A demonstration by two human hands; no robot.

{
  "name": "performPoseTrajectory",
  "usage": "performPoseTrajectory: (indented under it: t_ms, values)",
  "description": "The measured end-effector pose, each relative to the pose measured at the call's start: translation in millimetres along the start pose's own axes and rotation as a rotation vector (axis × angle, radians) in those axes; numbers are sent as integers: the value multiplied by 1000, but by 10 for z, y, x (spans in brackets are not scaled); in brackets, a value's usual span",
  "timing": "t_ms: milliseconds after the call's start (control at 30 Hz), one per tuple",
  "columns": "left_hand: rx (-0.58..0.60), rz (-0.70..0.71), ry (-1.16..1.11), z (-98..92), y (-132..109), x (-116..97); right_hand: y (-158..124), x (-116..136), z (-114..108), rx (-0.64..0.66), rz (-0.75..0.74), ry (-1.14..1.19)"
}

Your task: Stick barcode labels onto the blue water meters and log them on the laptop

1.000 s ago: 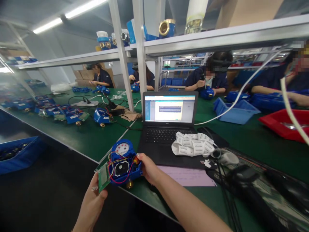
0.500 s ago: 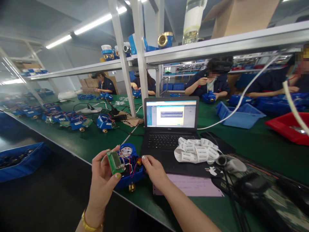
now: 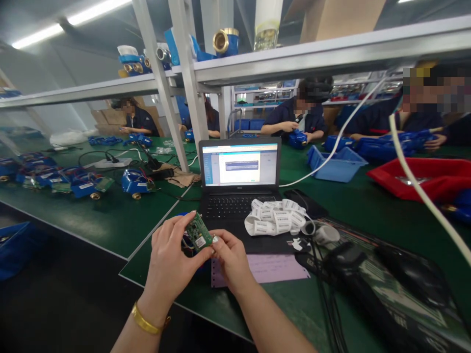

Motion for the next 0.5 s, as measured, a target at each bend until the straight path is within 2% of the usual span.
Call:
performPoseTrajectory:
  t_ms: [133, 333, 433, 500]
  values:
    - [13, -4, 35, 17, -21, 12, -13, -75, 15, -59, 77, 72]
    - [8, 17, 76, 17, -19, 15, 4, -131, 34, -45, 126, 98]
    - [-13, 69, 108, 20, -51, 38, 18, -94, 42, -42, 109, 28]
    - [-34, 101, 131, 42, -101, 105, 44, -32, 10, -49, 84, -96]
Point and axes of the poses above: each hand's wrist, its own y-axis towards the middle knuckle, its own z-axis out of the palm, x = y × z, the point moved 7 cm from there along y, towards the middle knuckle, and after that the axes turned 5 degrees about -z, right-handed, at the moved point
